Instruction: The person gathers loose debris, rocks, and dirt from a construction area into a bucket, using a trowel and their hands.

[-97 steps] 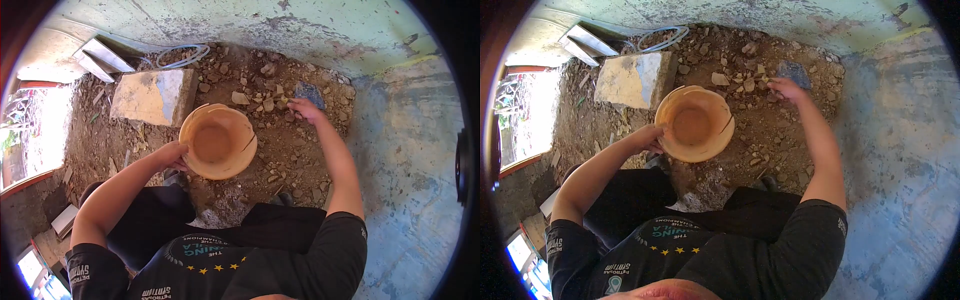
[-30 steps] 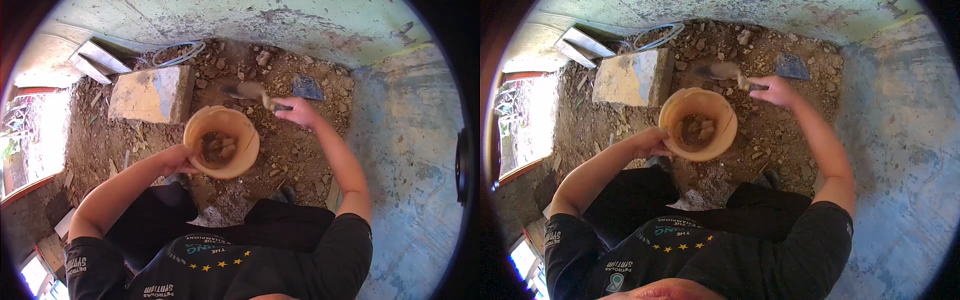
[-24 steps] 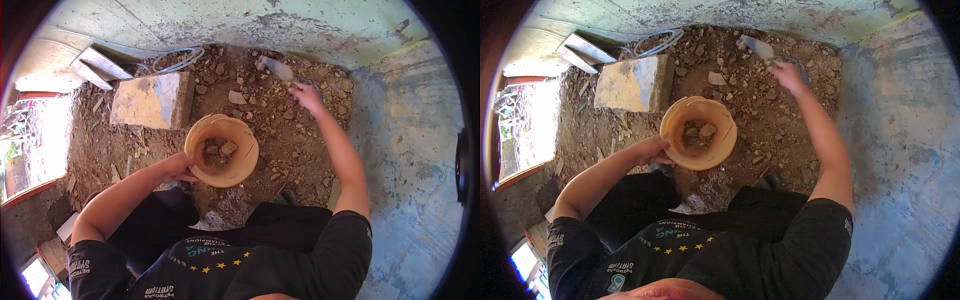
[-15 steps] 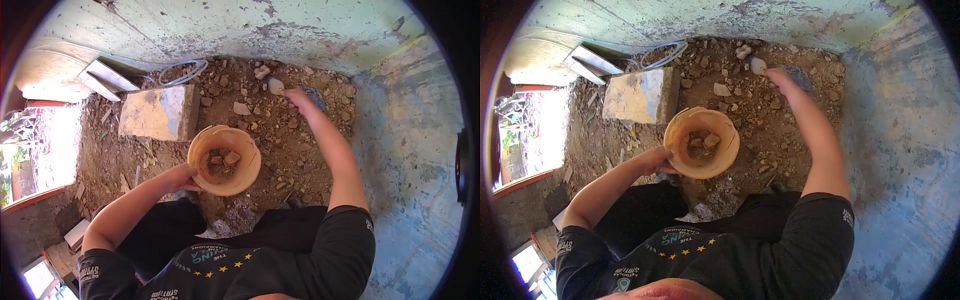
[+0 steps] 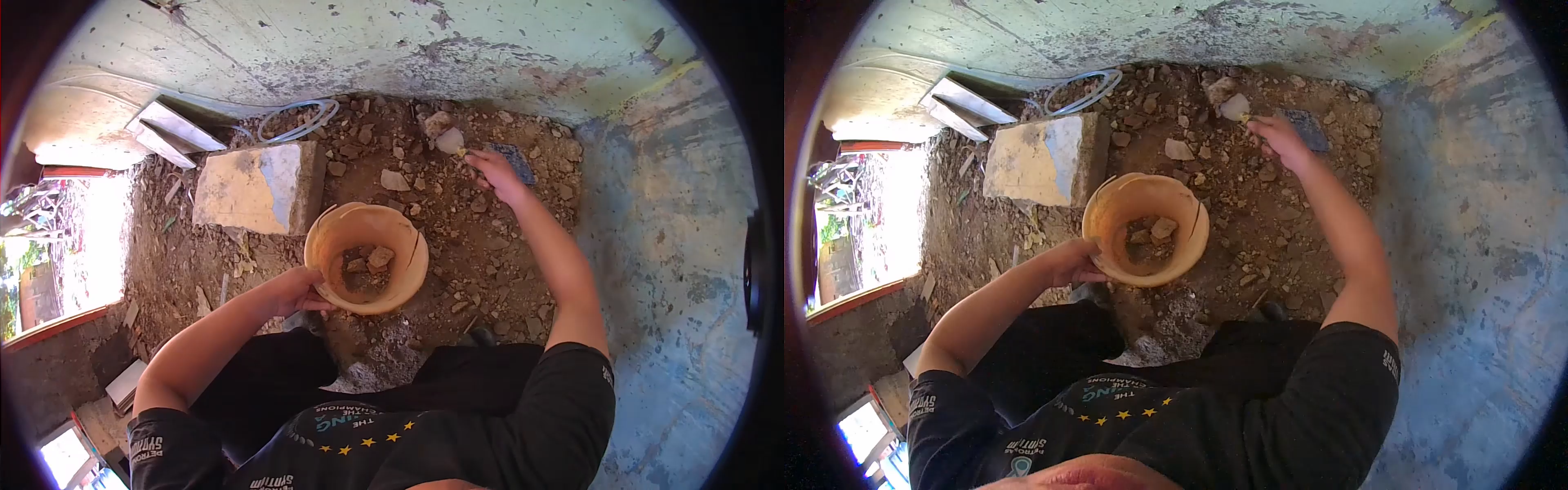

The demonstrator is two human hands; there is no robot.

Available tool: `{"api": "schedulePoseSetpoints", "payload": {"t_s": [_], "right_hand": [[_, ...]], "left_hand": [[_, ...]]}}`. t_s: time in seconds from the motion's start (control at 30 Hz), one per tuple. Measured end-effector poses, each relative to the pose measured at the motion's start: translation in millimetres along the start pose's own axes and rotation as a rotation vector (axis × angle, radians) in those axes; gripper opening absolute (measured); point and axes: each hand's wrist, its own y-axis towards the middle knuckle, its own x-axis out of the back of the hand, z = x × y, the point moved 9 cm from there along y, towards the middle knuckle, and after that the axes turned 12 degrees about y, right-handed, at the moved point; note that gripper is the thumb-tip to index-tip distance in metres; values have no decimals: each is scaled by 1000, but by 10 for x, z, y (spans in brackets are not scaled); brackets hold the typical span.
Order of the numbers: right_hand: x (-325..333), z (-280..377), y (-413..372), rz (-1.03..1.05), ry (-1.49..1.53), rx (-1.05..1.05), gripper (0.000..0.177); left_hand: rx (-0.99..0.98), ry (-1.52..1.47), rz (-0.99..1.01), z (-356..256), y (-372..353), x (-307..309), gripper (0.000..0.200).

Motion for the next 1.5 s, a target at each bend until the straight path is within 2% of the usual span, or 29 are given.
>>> {"api": "schedulePoseSetpoints", "payload": {"t_s": [0.17, 0.2, 0.23, 0.3, 0.33, 0.37, 0.43, 0.47, 0.5, 0.57, 0.6, 0.67, 0.7, 0.77, 0.8, 0.87, 1.0, 1.2, 1.27, 1.37, 1.5], "right_hand": [[-356, 379, -621, 315, -484, 127, 44], [-403, 417, -676, 395, -578, 241, 48], [-333, 413, -686, 378, -576, 234, 48], [-381, 494, -832, 506, -579, 410, 50], [-295, 509, -928, 414, -531, 223, 50], [-219, 497, -985, 397, -525, 215, 50], [126, 600, -1018, 155, -388, 255, 50], [409, 491, -965, 40, -357, 213, 57], [570, 395, -956, 23, -353, 207, 57], [1191, 233, -1037, -346, -104, 225, 51], [1366, 126, -1065, -360, -109, 217, 51], [1905, -264, -1273, -716, 415, 149, 34], [1923, -341, -1352, -727, 415, 155, 34], [1919, -698, -1709, -873, 610, 143, 23], [1885, -832, -1820, -882, 605, 145, 23], [1843, -1184, -1974, -956, 568, -5, 23], [2121, -1244, -1632, -905, 572, -37, 25], [2603, -711, -755, -789, 598, 51, 26], [2738, -645, -536, -750, 657, 70, 40], [2760, -458, -388, -690, 610, 85, 46], [2583, -234, -309, -633, 578, 121, 37]], "left_hand": [[29, -76, -15, -85, 128, -13, 37], [33, -114, -25, -127, 123, -47, 37], [38, -102, -11, -158, 109, -103, 37], [-10, -120, -49, -270, 50, -130, 33], [-1, -107, -37, -258, 75, -136, 33], [1, -110, -12, -242, 106, -135, 35], [4, -101, 24, -279, 124, -196, 36], [16, -59, 34, -275, 112, -214, 37], [29, -18, 43, -277, 93, -236, 39], [41, 6, 51, -241, 95, -251, 40], [44, 18, 46, -224, 104, -253, 42], [68, 50, 57, -213, 103, -262, 43], [81, 81, 50, -232, 116, -233, 44], [77, 97, 51, -203, 136, -185, 43], [74, 99, 46, -176, 152, -172, 42], [67, 115, 54, -149, 165, -148, 42], [74, 160, 39, -46, 186, -19, 47], [40, 253, 14, 158, 178, 94, 49], [20, 263, -8, 98, 79, 67, 48], [12, 274, -41, 53, 21, 68, 46], [9, 275, -64, 65, 83, 136, 43]]}}
